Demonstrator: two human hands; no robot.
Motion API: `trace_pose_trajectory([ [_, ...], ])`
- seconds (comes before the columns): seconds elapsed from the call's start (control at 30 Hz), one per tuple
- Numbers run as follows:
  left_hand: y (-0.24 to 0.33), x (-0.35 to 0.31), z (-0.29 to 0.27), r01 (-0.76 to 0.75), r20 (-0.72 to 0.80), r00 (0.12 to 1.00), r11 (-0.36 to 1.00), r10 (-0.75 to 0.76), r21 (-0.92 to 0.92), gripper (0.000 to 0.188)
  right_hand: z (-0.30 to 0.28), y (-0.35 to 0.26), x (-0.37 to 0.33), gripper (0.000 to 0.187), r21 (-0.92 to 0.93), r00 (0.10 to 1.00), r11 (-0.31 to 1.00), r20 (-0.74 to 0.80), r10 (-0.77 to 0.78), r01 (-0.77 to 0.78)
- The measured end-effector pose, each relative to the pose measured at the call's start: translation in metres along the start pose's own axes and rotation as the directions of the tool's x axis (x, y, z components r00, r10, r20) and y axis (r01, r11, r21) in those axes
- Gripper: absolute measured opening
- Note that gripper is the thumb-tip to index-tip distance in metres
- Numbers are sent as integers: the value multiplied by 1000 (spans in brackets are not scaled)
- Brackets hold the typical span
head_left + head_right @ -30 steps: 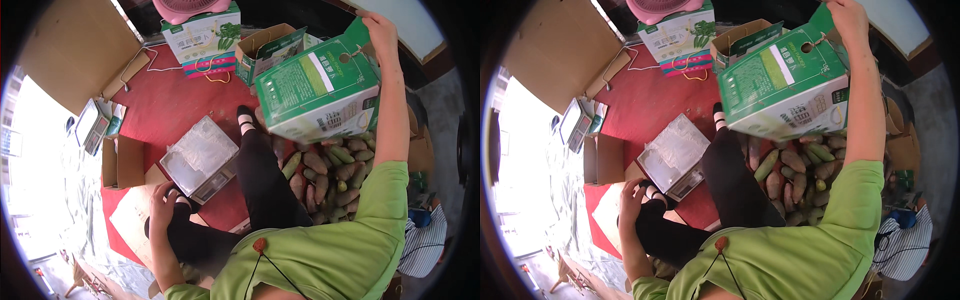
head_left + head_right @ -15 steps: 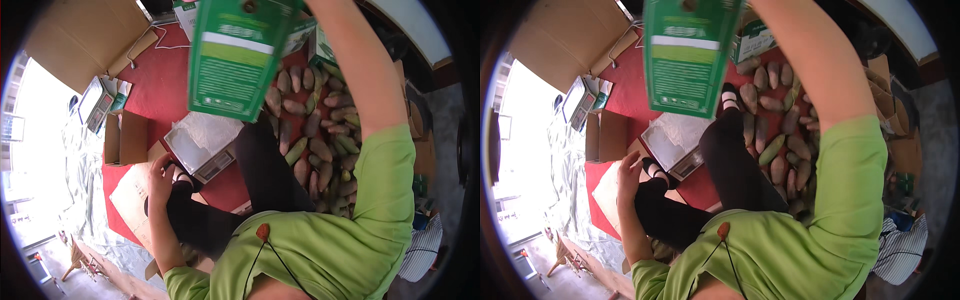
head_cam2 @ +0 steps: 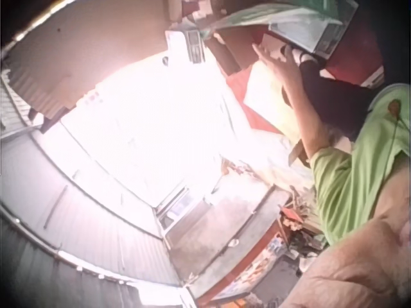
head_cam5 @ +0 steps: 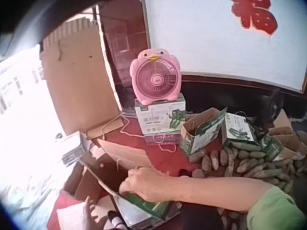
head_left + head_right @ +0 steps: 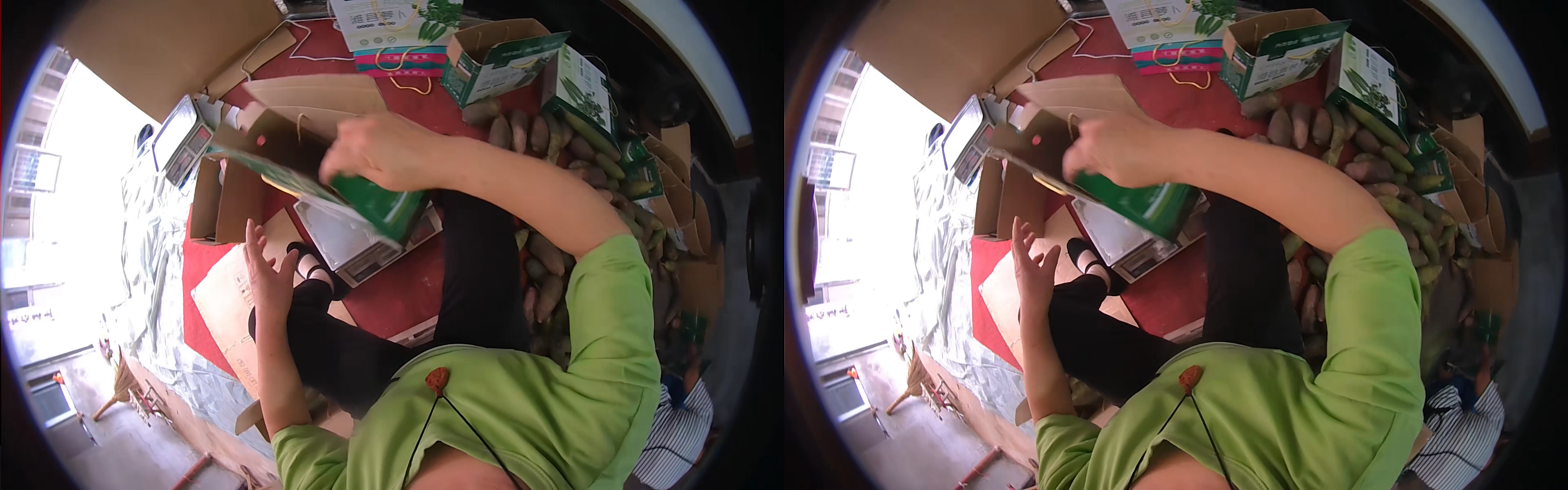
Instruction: The person is sorting and packing produce items (loofahs or similar vegetables) into cardboard boxes on a scale.
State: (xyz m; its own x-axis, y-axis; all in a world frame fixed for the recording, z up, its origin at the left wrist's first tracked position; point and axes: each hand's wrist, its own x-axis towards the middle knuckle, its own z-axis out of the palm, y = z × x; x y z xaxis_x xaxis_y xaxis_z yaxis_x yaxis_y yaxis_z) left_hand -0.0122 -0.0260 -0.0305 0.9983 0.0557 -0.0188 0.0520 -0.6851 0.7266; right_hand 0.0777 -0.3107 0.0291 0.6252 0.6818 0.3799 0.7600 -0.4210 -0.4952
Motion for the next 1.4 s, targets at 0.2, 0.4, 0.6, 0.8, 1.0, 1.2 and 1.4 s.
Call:
trace_pose_trajectory([
  [0.2,19,2,-4,-191,-185,951,942,247,277,97,-10,0,-48,18,-223,962,974,251,108,-51],
  [0.4,37,14,-3,-237,-55,939,755,339,611,99,-9,26,-86,17,-304,954,942,211,212,-142],
  [0.6,69,59,7,-334,67,901,589,428,736,84,-11,31,-99,19,-205,948,940,114,298,-271],
  [0.8,62,89,8,-407,204,895,538,397,738,40,-12,30,-109,17,-125,939,937,71,337,-327],
  [1.0,55,45,16,-553,264,819,579,509,599,17,-17,55,-128,11,-116,938,941,-181,295,-318],
  [1.2,59,5,30,-516,203,844,651,496,556,19,-13,58,-132,16,-79,881,910,-299,367,-406],
  [1.4,55,-11,25,-421,188,907,785,377,454,26,-4,65,-146,20,81,809,871,-339,481,-484],
])
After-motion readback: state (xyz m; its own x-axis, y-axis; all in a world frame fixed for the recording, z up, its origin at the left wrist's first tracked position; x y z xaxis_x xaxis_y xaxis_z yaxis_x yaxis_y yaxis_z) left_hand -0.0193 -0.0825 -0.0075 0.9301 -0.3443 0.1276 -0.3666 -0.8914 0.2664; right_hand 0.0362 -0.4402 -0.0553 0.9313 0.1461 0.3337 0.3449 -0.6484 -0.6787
